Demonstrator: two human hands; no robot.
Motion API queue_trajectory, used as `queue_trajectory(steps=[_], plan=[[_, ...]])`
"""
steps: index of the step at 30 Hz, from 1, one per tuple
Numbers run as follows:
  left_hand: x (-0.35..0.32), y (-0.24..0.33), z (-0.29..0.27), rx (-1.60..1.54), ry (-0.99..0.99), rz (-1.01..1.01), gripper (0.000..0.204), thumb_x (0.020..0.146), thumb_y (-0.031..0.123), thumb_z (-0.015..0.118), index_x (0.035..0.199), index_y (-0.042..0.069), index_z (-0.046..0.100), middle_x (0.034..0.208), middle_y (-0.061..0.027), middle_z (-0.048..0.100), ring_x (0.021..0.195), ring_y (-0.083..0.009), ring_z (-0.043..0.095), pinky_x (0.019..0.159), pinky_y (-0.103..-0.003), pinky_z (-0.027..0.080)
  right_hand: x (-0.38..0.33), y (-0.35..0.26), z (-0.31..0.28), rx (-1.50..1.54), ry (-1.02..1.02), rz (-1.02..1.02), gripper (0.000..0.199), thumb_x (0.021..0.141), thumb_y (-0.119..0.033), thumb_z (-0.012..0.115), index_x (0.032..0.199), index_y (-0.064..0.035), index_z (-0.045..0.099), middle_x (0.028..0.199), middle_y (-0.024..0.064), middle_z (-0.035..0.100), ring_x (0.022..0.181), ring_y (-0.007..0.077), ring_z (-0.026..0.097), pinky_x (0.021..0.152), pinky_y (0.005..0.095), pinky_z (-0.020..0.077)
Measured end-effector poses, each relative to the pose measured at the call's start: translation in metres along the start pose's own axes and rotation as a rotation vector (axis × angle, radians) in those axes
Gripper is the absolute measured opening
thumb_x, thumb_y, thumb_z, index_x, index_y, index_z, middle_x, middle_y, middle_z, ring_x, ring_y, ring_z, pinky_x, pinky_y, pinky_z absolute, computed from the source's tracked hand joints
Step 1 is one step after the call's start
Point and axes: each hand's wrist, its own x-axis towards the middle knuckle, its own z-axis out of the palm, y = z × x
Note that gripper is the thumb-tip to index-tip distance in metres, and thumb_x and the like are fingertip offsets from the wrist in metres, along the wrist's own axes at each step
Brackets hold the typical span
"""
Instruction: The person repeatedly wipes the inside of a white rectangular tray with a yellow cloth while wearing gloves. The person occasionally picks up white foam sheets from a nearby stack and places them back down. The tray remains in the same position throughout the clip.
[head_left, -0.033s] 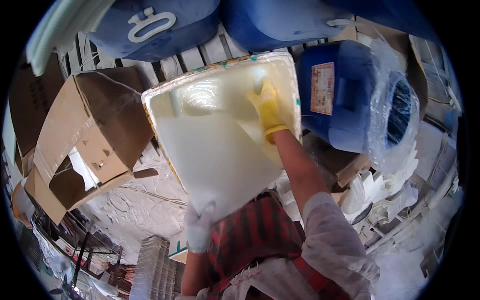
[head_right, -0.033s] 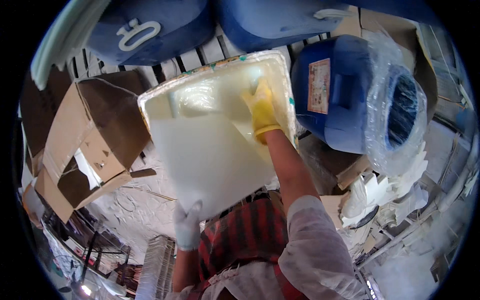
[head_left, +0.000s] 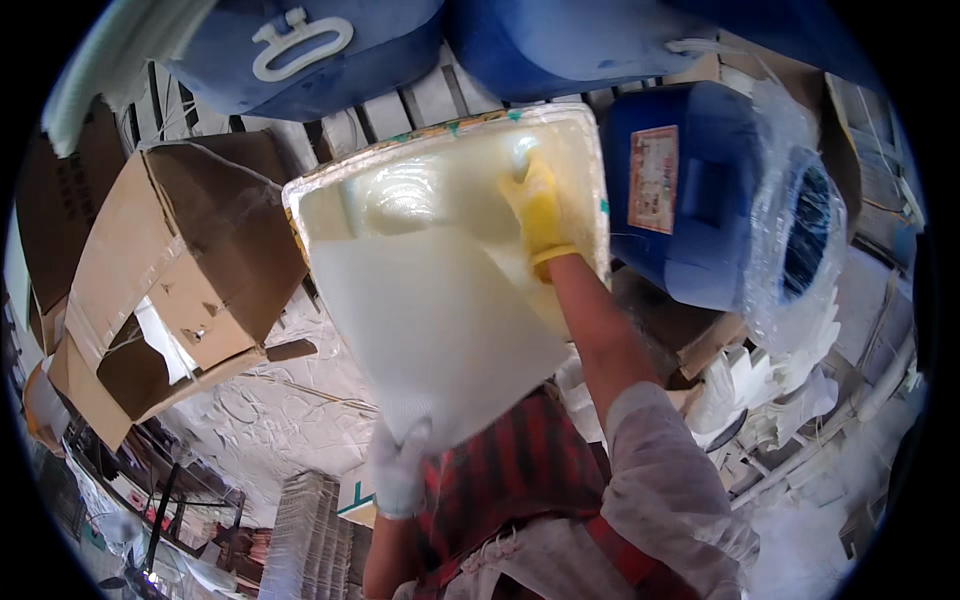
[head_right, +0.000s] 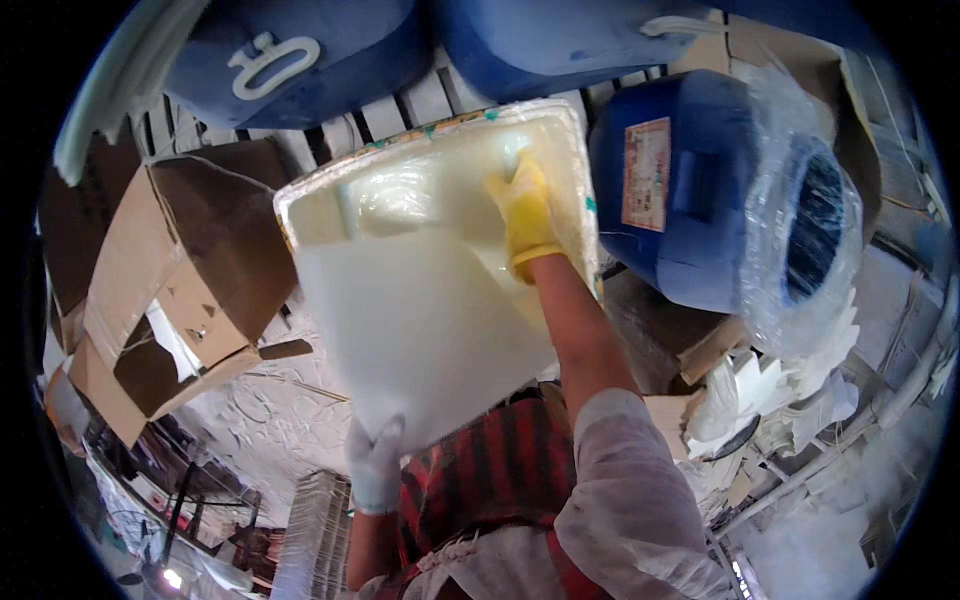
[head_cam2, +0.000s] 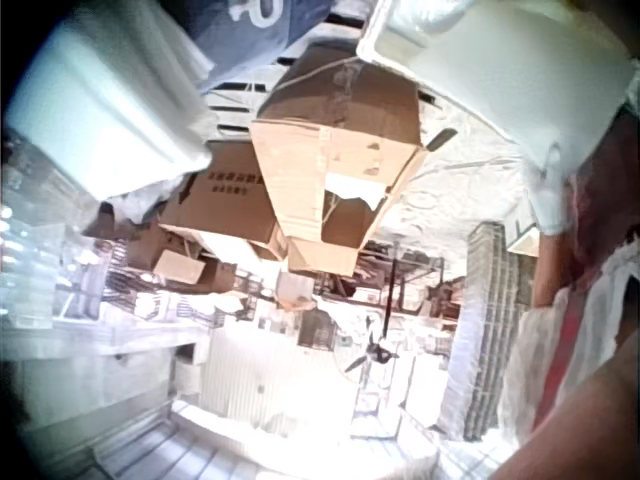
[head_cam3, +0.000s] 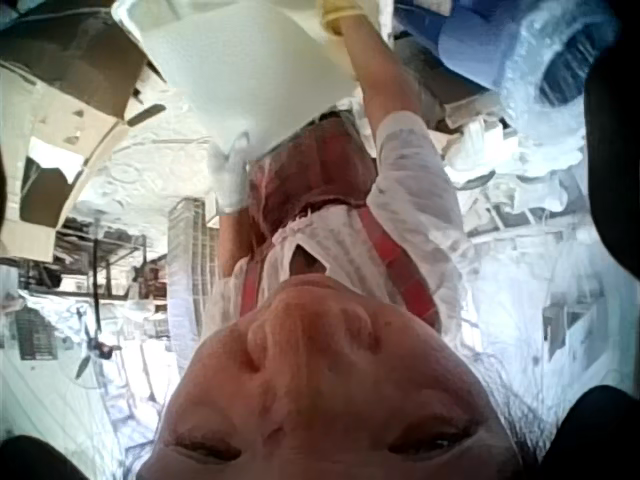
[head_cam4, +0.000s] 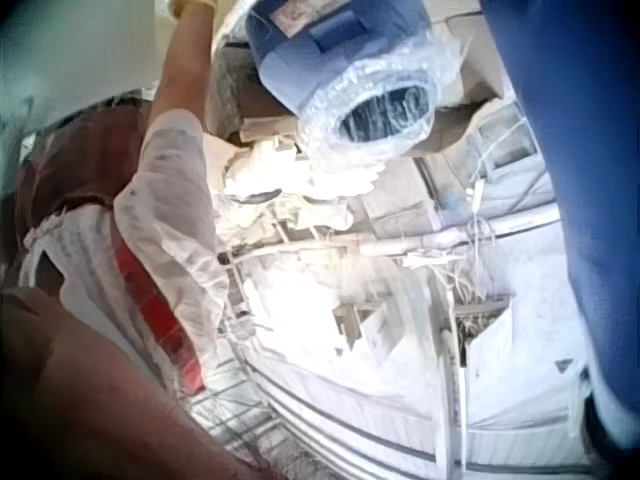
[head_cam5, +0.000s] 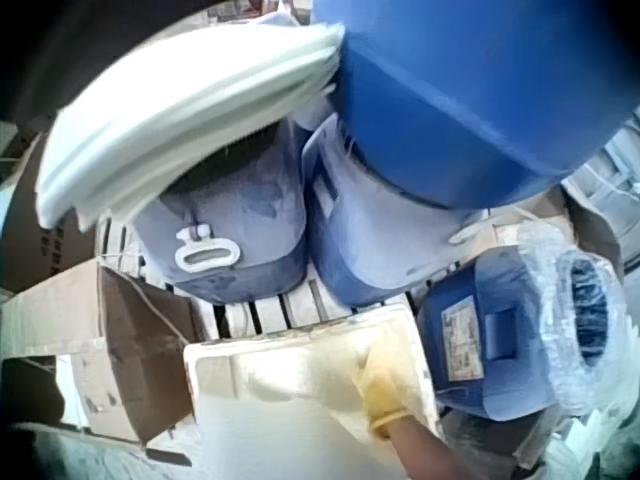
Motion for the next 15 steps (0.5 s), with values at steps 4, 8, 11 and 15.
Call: queue_trajectory(steps=[4, 8, 11, 15], plan=[[-0.014, -0.019, -0.027, 0.102, 0.018, -0.026, 0.048, 0.082, 0.026, 0.066, 0.114, -0.006, 0.05, 0.1, -0.0095, 0.061, 0.088, -0.017, 0.057, 0.077, -0.03, 0.046, 0.028, -0.023, 0.014, 0.028, -0.053, 0.332, 0.044, 0.071, -0.026, 0.068, 0.103, 0.0019, 0.055, 0.092, 0.0171, 0.061, 0.086, 0.0305, 0.059, 0.075, 0.0373, 0.0459], [-0.024, -0.025, -0.04, 0.127, 0.042, -0.019, 0.046, 0.081, 0.025, 0.068, 0.111, -0.006, 0.053, 0.1, -0.0091, 0.061, 0.089, -0.0163, 0.055, 0.08, -0.029, 0.045, 0.002, -0.016, 0.035, -0.058, -0.005, 0.026, 0.032, 0.078, -0.026, 0.059, 0.102, -0.005, 0.059, 0.096, 0.0155, 0.061, 0.097, 0.0307, 0.056, 0.083, 0.0471, 0.0391], [-0.027, -0.015, -0.039, 0.157, 0.053, 0.011, 0.044, 0.082, 0.025, 0.069, 0.11, -0.006, 0.055, 0.099, -0.0091, 0.062, 0.089, -0.0162, 0.056, 0.08, -0.029, 0.044, -0.025, -0.032, 0.058, -0.881, 0.013, -0.567, 0.026, 0.082, -0.022, 0.052, 0.102, -0.0078, 0.061, 0.103, 0.0148, 0.06, 0.108, 0.0343, 0.049, 0.094, 0.0588, 0.0281], [-0.032, -0.011, -0.043, 0.199, 0.057, -0.002, 0.043, 0.082, 0.024, 0.068, 0.11, -0.006, 0.055, 0.099, -0.0093, 0.062, 0.089, -0.0165, 0.056, 0.08, -0.029, 0.044, -0.018, -0.062, 0.101, -0.949, -0.512, -0.483, 0.031, 0.083, -0.019, 0.049, 0.111, -0.0099, 0.059, 0.117, 0.0138, 0.054, 0.118, 0.038, 0.041, 0.1, 0.0638, 0.0211]])
